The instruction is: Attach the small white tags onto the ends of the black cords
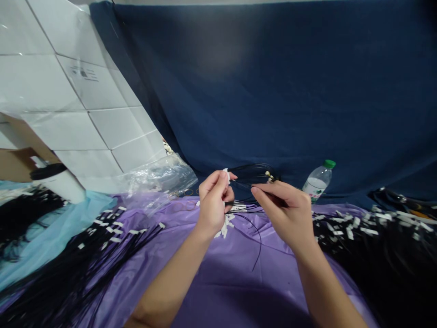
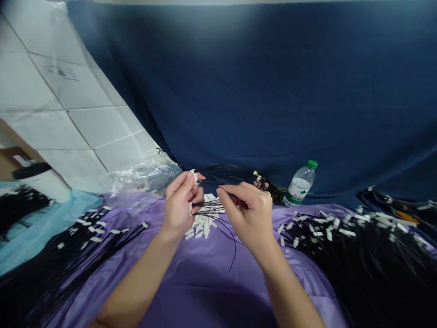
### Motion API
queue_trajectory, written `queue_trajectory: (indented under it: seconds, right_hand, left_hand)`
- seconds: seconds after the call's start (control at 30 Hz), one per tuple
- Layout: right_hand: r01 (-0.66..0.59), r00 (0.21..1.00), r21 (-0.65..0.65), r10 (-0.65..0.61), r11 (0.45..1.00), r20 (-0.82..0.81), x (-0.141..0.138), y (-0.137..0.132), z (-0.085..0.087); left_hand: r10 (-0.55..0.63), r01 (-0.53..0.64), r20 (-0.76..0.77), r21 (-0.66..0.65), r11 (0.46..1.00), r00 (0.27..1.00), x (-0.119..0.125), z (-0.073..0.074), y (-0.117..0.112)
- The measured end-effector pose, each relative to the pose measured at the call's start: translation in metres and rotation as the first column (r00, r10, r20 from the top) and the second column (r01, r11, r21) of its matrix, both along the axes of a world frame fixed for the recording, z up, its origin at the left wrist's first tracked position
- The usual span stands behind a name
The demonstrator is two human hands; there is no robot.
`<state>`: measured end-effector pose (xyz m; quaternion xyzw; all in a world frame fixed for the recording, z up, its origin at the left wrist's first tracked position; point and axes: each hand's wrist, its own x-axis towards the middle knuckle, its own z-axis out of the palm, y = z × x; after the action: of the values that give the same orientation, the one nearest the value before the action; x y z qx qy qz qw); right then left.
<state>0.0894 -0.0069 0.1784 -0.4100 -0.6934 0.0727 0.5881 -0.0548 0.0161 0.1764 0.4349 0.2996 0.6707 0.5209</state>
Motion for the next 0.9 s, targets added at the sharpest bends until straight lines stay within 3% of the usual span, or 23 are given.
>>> queue_trajectory:
  seconds: [0.37, 0.67, 0.8, 0.9]
  right_hand:
    - [-0.024, 1.000, -0.069, 0.025, 0.997, 0.018, 0.001, -0.002, 0.002]
    - [-0.123, 0.984, -0.240, 0.086, 0.963, -0.159, 0.003, -0.004, 0.005]
    - [-0.182, 0.961, -0.315, 0.101, 0.931, -0.258, 0.003, -0.005, 0.006]
    - [-0.255, 0.930, -0.346, 0.132, 0.903, -0.343, 0.003, -0.004, 0.006]
  left_hand:
    - [-0.004, 0.004, -0.025, 0.026, 1.000, 1.000, 0.003, -0.001, -0.001]
    - [-0.022, 0.028, -0.068, 0.075, 0.997, 0.997, 0.003, -0.008, 0.003]
    - [-0.020, 0.033, -0.081, 0.162, 0.986, 0.997, 0.004, -0.013, 0.005]
    - [0.053, -0.032, -0.072, 0.267, 0.963, 0.996, 0.005, -0.016, 0.007]
